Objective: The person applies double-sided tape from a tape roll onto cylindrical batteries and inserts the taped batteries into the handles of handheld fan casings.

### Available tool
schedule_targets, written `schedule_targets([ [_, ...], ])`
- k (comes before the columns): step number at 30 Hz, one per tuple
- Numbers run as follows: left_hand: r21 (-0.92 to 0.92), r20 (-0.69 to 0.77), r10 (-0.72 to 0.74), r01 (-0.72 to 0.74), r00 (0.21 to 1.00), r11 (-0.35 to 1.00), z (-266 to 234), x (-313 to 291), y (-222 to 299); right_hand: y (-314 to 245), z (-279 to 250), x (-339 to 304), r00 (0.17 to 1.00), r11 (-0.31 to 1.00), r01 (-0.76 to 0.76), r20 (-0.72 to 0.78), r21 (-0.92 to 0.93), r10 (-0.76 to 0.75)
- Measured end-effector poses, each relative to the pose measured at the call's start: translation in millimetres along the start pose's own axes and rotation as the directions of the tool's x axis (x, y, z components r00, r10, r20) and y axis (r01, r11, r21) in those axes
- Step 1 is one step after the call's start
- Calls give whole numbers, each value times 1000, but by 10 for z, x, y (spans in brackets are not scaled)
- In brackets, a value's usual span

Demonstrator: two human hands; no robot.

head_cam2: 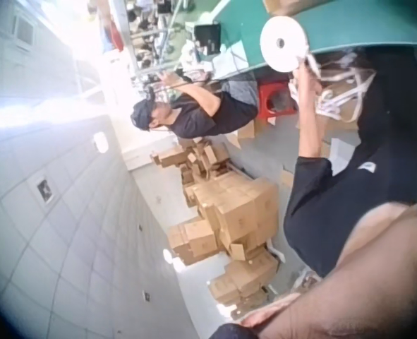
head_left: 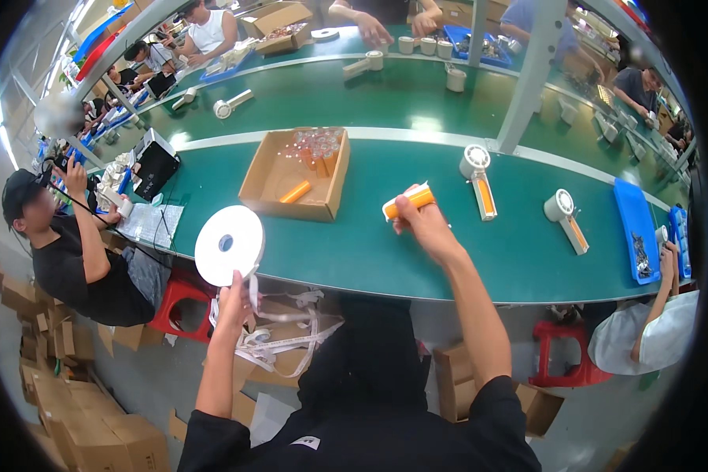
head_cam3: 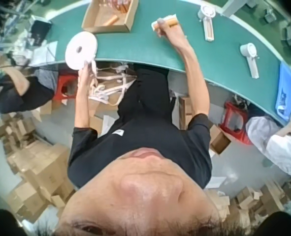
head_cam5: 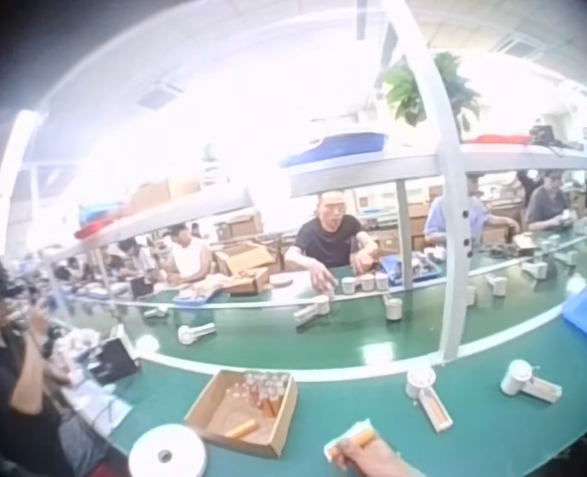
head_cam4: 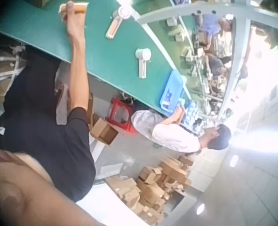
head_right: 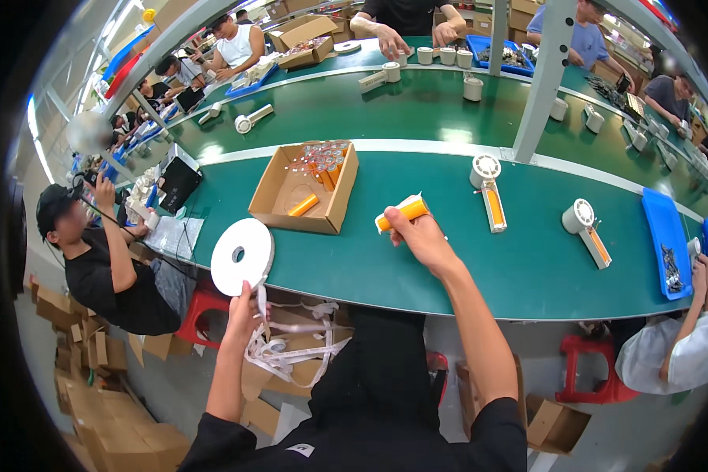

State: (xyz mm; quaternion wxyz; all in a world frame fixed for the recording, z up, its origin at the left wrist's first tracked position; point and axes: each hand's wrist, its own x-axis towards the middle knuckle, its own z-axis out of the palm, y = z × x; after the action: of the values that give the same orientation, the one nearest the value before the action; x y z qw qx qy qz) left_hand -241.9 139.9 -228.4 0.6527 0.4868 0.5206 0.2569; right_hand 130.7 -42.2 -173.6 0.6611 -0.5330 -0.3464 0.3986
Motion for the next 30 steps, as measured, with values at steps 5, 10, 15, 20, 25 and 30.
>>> schedule_targets([
  [5,575,160,-2,-92,987,813,-469,-117,74,123,-8,348,997,993,26,-67,-116,-34],
  [10,546,427,198,-425,883,722,135,-576,1001,226,-93,715,991,998,44,-132,42,-38],
  [15,333,523,432,-643,734,690,947,-236,1611,379,-231,939,991,986,52,-134,160,-30],
  [20,454,728,473,-866,497,211,2090,649,2140,390,-375,908,889,970,191,-392,-151,-236],
  [25,576,785,495,-734,373,-360,3061,2172,2440,365,-294,919,821,966,155,-517,-207,-243],
  [30,767,641,472,-500,605,-402,3811,3229,2617,309,-268,877,851,926,109,-448,-361,-274],
])
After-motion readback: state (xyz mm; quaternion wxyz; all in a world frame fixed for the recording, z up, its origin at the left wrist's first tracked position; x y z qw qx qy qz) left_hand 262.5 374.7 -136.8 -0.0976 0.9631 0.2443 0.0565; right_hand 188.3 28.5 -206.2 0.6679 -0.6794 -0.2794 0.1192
